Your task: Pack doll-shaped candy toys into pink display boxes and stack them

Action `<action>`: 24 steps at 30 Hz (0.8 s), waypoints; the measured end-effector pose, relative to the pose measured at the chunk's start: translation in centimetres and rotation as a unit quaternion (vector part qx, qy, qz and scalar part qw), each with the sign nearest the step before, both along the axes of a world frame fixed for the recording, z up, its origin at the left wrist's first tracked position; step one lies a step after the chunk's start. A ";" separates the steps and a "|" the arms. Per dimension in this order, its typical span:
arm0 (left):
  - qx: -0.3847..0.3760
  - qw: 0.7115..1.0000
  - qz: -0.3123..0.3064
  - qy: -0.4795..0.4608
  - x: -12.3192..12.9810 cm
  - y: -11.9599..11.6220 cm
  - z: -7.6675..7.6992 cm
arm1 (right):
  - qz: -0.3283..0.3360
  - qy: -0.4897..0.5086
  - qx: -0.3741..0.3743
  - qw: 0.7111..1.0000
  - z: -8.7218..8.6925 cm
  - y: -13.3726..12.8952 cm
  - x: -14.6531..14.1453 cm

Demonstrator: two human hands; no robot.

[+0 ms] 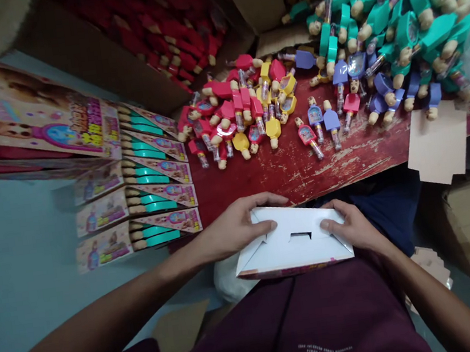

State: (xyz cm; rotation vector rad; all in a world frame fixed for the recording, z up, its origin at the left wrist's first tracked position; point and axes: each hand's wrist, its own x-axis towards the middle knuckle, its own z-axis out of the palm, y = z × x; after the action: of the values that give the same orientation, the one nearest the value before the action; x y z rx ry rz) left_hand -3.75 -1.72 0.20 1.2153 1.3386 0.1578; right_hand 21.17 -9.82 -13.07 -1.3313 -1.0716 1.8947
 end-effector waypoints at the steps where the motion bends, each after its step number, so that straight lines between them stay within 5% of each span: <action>1: -0.003 1.000 0.004 -0.013 0.0 -0.1 0.0 | 0.005 0.006 0.002 1.000 0.1 -0.1 0.1; 9: 0.065 0.996 -0.043 0.043 0.1 -0.9 -0.1 | 0.052 -0.028 0.042 0.997 0.6 0.2 0.4; 14: 0.028 0.999 0.039 -0.018 0.5 -0.8 0.6 | 0.021 -0.030 0.053 0.998 0.1 -0.1 0.4; 16: 0.105 0.987 0.124 -0.017 0.5 -1.3 1.2 | -0.019 -0.006 0.031 0.999 -0.6 -0.1 0.7; 18: 0.267 0.941 0.204 0.032 0.2 -2.4 1.6 | -0.069 0.020 0.002 0.997 -1.5 0.3 1.4; 21: 0.436 0.871 0.215 0.071 -0.6 -5.0 1.0 | -0.151 0.038 -0.027 0.987 -2.7 1.9 3.3; 24: 0.373 0.914 0.156 0.032 -0.1 -7.4 -1.7 | -0.178 0.044 -0.011 0.983 -3.8 4.0 4.7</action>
State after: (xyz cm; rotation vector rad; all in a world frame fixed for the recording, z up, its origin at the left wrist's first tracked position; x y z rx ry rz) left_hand -3.81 -9.16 -1.49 1.6250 1.5840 0.9352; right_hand 25.86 -5.81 -16.83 -1.3368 -0.7142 1.6845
